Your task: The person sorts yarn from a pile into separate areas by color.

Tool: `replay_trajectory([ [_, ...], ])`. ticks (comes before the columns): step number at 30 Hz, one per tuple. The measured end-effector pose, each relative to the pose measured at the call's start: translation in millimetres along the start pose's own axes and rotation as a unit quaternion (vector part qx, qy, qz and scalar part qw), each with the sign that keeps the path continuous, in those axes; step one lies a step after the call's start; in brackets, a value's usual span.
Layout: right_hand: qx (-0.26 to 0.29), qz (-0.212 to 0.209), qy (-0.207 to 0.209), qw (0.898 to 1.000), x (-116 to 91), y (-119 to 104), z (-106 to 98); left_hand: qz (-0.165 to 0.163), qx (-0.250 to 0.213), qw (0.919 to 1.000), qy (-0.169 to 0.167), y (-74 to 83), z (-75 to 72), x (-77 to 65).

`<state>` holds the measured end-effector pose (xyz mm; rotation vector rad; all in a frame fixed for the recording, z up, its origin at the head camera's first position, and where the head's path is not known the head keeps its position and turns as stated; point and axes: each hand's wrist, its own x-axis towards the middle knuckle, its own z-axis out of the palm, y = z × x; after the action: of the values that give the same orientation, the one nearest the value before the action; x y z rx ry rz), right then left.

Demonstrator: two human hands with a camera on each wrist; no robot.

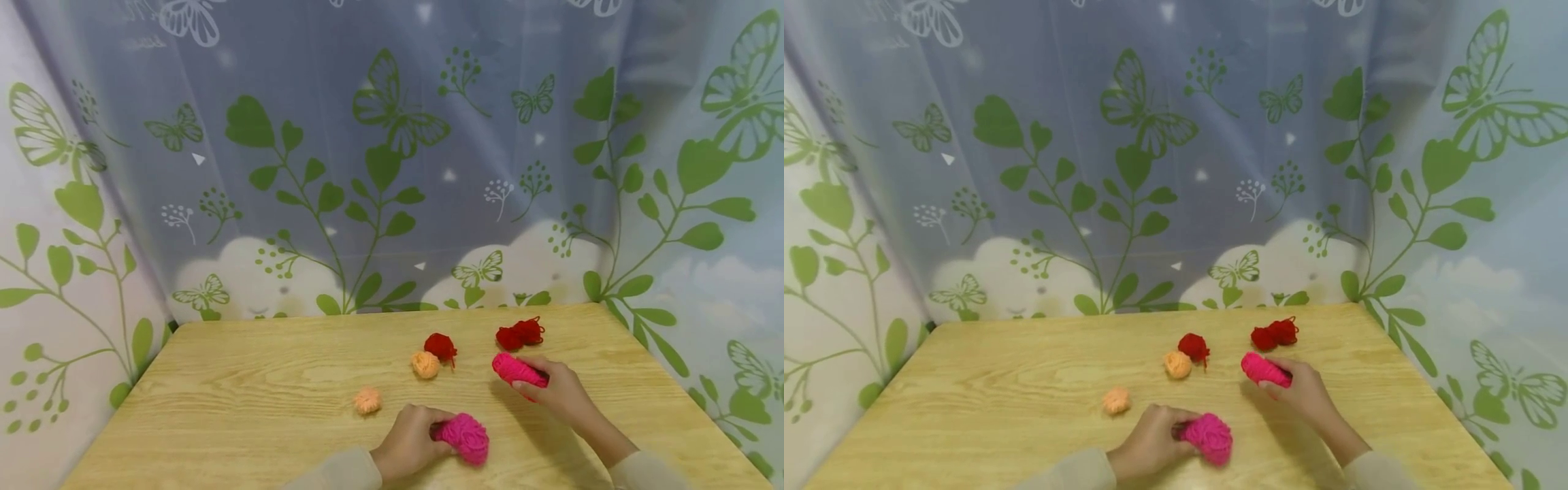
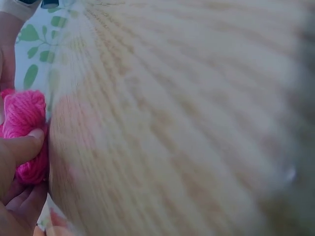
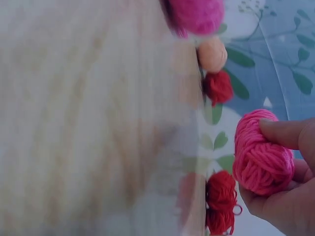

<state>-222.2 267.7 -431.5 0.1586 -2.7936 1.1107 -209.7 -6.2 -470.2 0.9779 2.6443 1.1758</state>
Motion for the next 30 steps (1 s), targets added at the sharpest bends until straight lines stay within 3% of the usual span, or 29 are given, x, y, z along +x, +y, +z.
replay_trajectory([
  [14, 0.015, 0.008, -0.034, 0.999, -31.8, -14.5, 25.8, 0.012, -0.003, 0.9999, 0.001, -2.9, 2.6, 0.3],
  [25, 0.018, -0.016, -0.050, 0.998, -37.1, -12.2, 35.9, 0.025, 0.002, 0.9996, 0.010, -3.1, 4.2, 0.5],
  [30, 0.021, -0.027, -0.065, 0.997, -37.7, -12.5, 38.8, 0.016, 0.000, 0.9998, 0.007, -2.6, 4.7, -1.0],
])
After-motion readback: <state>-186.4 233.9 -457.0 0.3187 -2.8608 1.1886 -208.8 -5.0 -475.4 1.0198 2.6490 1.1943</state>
